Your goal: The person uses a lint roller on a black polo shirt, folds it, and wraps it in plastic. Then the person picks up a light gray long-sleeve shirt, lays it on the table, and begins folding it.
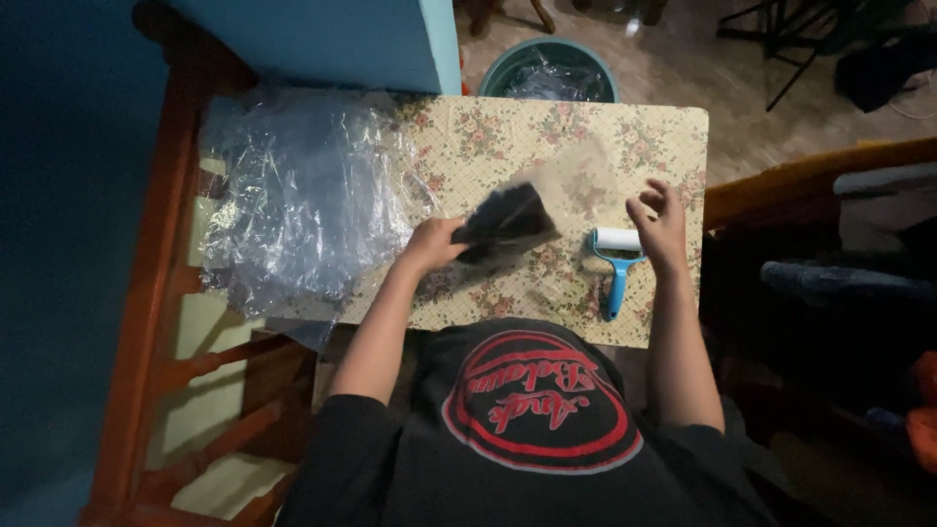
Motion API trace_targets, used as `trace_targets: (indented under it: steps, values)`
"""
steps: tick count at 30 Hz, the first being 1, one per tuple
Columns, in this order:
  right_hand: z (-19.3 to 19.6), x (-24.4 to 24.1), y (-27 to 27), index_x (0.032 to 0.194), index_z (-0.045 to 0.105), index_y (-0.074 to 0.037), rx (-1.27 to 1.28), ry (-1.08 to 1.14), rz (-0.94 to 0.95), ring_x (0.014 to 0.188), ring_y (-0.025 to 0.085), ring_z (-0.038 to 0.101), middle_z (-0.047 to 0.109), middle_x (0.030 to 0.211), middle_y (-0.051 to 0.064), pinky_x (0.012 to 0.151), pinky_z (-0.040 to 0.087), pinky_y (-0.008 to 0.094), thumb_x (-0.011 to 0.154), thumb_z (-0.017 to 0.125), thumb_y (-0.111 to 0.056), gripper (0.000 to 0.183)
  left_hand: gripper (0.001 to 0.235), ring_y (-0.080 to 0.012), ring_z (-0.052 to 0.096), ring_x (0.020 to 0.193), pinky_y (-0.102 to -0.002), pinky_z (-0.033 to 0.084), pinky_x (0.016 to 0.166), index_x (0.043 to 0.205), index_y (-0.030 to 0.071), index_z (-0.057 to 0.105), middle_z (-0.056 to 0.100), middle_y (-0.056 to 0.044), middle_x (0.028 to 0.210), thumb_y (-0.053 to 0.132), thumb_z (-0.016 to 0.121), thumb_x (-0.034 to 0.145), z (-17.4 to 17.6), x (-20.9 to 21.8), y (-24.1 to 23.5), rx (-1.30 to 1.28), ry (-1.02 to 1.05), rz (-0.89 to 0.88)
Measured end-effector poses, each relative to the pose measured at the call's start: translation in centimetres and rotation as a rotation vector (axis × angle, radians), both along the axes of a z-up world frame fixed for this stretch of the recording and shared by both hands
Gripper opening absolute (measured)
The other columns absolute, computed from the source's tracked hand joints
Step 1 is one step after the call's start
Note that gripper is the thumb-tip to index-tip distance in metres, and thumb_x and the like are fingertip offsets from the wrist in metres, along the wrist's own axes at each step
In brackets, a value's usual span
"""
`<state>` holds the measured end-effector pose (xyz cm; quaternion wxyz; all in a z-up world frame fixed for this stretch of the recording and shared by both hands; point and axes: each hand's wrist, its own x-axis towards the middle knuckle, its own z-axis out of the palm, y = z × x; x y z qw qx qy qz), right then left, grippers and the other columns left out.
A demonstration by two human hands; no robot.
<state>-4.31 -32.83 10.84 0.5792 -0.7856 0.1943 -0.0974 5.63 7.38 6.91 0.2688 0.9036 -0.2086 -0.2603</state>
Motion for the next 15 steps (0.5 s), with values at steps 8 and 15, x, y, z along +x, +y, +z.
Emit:
trace_targets:
  steps: [8, 15]
  values:
    - [-9.7, -3.0, 5.1, 0.158, 0.029, -0.013, 0.520, 0.040, 0.111, 0.129, 0.035, 0.055, 0.053, 0.142, 0.023, 0.104, 0.050, 0.052, 0.095, 0.076, -0.031, 0.081, 0.031, -0.0298, 0.068, 0.111, -0.048, 0.053, 0.095, 0.113, 0.005, 0.077, 0.076, -0.021, 0.109, 0.021, 0.085, 0.088, 2.5, -2.7, -1.2, -0.697, 0.343, 0.245]
    - [-12.9, -1.0, 10.9, 0.141, 0.054, -0.006, 0.492, 0.254, 0.000, 0.114, 0.036, 0.065, 0.061, 0.127, 0.026, 0.095, 0.056, 0.052, 0.087, 0.091, -0.027, 0.068, 0.031, -0.0335, 0.076, 0.094, -0.049, 0.065, 0.076, 0.112, 0.006, 0.076, 0.075, -0.021, 0.107, 0.020, 0.088, 0.087, -20.3, -5.2, -0.2, -0.842, 0.966, 0.947]
